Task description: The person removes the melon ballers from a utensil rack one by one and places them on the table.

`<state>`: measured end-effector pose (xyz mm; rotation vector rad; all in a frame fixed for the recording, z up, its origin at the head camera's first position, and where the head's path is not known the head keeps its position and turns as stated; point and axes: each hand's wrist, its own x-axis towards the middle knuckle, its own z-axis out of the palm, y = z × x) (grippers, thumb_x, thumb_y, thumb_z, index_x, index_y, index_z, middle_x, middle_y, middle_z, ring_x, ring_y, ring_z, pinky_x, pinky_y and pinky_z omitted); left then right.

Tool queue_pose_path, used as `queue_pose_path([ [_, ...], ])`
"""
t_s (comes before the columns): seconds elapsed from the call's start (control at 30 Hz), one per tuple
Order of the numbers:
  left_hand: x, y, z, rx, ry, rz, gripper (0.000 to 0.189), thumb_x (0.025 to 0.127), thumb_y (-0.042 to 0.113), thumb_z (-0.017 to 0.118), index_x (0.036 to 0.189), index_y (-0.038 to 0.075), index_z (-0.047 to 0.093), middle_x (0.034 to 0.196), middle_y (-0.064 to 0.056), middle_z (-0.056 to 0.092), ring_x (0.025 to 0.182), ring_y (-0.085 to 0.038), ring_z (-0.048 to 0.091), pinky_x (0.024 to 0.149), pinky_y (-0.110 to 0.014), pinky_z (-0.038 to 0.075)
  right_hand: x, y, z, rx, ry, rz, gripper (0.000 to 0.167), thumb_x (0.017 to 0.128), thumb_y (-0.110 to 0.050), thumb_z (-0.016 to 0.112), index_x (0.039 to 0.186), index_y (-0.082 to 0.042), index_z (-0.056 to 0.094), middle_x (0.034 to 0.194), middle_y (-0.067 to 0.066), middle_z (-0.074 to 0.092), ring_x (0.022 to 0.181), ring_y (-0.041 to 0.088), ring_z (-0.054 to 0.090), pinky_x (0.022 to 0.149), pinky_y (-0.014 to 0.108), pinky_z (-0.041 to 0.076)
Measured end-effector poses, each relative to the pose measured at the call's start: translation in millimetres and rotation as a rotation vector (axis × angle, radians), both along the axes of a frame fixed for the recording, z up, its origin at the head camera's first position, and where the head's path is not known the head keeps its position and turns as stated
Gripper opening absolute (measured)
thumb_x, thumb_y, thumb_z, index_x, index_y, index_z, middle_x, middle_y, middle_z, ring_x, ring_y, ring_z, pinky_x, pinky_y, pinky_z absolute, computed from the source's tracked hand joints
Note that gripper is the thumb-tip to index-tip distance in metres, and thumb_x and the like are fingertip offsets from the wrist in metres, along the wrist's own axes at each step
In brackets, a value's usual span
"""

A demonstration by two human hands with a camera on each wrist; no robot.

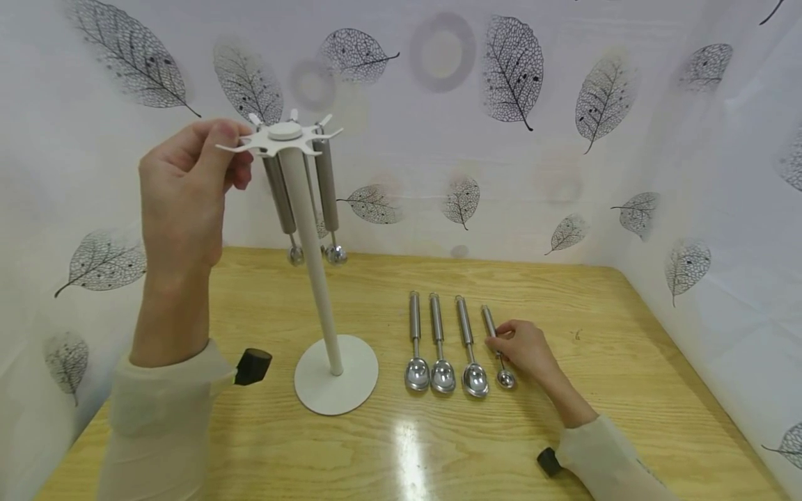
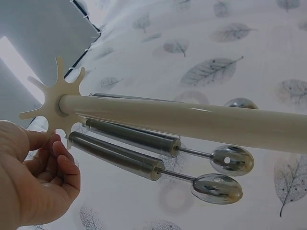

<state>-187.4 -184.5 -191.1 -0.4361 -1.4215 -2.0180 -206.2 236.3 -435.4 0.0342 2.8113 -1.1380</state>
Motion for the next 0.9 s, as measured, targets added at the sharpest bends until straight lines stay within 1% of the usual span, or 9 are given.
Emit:
queue_pose_path([
  [0.07, 0.3, -0.1, 0.1, -0.002, -0.003, 0.000, 0.019, 0.102, 0.006, 0.071, 0.098, -0.013, 0.074, 0.080, -0.014, 0.064, 0.067, -0.019, 0.053, 0.065, -0.022, 0.050, -0.2, 1, -0.1, 0.018, 0.004, -0.002, 0.043, 0.097, -0.019, 0.076, 0.120, 0.015, 0.065, 0.096, 0.019, 0.074, 0.077, 0.022, 0.068, 0.066, 0.033, 0.056],
  [0.2, 0.8, 0.1, 0.5, 0.000, -0.006, -0.003, 0.019, 0.102, 0.006, 0.071, 0.098, -0.012, 0.074, 0.080, -0.014, 0.064, 0.067, -0.019, 0.053, 0.065, -0.022, 0.050, 0.9, 2, 1.9, 0.056, 0.018, 0.008, 0.047, 0.101, -0.025, 0.072, 0.124, 0.015, 0.064, 0.107, 0.026, 0.073, 0.091, 0.032, 0.072, 0.077, 0.043, 0.060],
  [0.27, 0.9, 0.7, 0.9, 0.006, -0.002, -0.006, 0.018, 0.102, 0.006, 0.071, 0.098, -0.012, 0.074, 0.080, -0.014, 0.063, 0.067, -0.019, 0.053, 0.065, -0.022, 0.050, 1.7, 2, 4.3, 0.064, 0.032, 0.019, 0.048, 0.102, -0.027, 0.070, 0.127, 0.015, 0.064, 0.112, 0.029, 0.072, 0.098, 0.037, 0.071, 0.083, 0.049, 0.060],
  [0.37, 0.8, 1.8, 0.8, -0.020, 0.019, 0.021, 0.017, 0.103, 0.006, 0.070, 0.096, -0.009, 0.075, 0.079, -0.013, 0.064, 0.066, -0.018, 0.053, 0.065, -0.022, 0.050, 2.3, 0, 10.5, 0.060, 0.059, 0.042, 0.048, 0.104, -0.027, 0.067, 0.129, 0.013, 0.064, 0.117, 0.029, 0.071, 0.105, 0.041, 0.070, 0.088, 0.054, 0.059],
  [0.5, 1.1, 3.4, 0.3, -0.058, 0.041, 0.064, 0.019, 0.104, 0.007, 0.067, 0.094, -0.006, 0.076, 0.077, -0.012, 0.064, 0.065, -0.017, 0.053, 0.064, -0.021, 0.051, 0.1, -5, 20.7, 0.034, 0.113, 0.094, 0.044, 0.106, -0.027, 0.066, 0.129, 0.010, 0.065, 0.117, 0.025, 0.071, 0.104, 0.038, 0.069, 0.087, 0.052, 0.059],
  [0.6, 1.3, 4.2, 0.4, -0.056, 0.042, 0.064, 0.019, 0.105, 0.007, 0.067, 0.093, -0.006, 0.076, 0.077, -0.012, 0.064, 0.065, -0.017, 0.053, 0.064, -0.021, 0.050, -2.4, -11, 29.6, -0.031, 0.150, 0.157, 0.043, 0.107, -0.026, 0.066, 0.131, 0.010, 0.065, 0.119, 0.022, 0.071, 0.104, 0.036, 0.069, 0.087, 0.049, 0.059],
  [0.7, 1.4, 4.7, 0.4, -0.062, 0.041, 0.065, 0.019, 0.105, 0.007, 0.067, 0.093, -0.005, 0.076, 0.077, -0.011, 0.064, 0.065, -0.017, 0.053, 0.064, -0.021, 0.050, -4.8, -20, 39.6, -0.107, 0.167, 0.221, 0.043, 0.108, -0.027, 0.065, 0.133, 0.007, 0.065, 0.121, 0.018, 0.072, 0.103, 0.033, 0.071, 0.086, 0.045, 0.060],
  [0.77, 1.7, 4.7, 0.1, -0.067, 0.039, 0.068, 0.019, 0.105, 0.007, 0.067, 0.094, -0.004, 0.077, 0.077, -0.011, 0.064, 0.065, -0.017, 0.053, 0.064, -0.021, 0.050, -6.5, -27, 47.1, -0.157, 0.170, 0.255, 0.042, 0.109, -0.027, 0.064, 0.134, 0.006, 0.065, 0.119, 0.017, 0.072, 0.101, 0.034, 0.070, 0.083, 0.045, 0.060],
  [0.9, 1.9, 4.2, -0.6, -0.068, 0.033, 0.076, 0.019, 0.105, 0.008, 0.067, 0.094, -0.003, 0.077, 0.077, -0.011, 0.064, 0.065, -0.018, 0.053, 0.064, -0.021, 0.050, -10.2, -43, 62.9, -0.217, 0.195, 0.297, 0.039, 0.109, -0.027, 0.063, 0.134, 0.003, 0.067, 0.112, 0.012, 0.073, 0.097, 0.033, 0.068, 0.079, 0.038, 0.059],
])
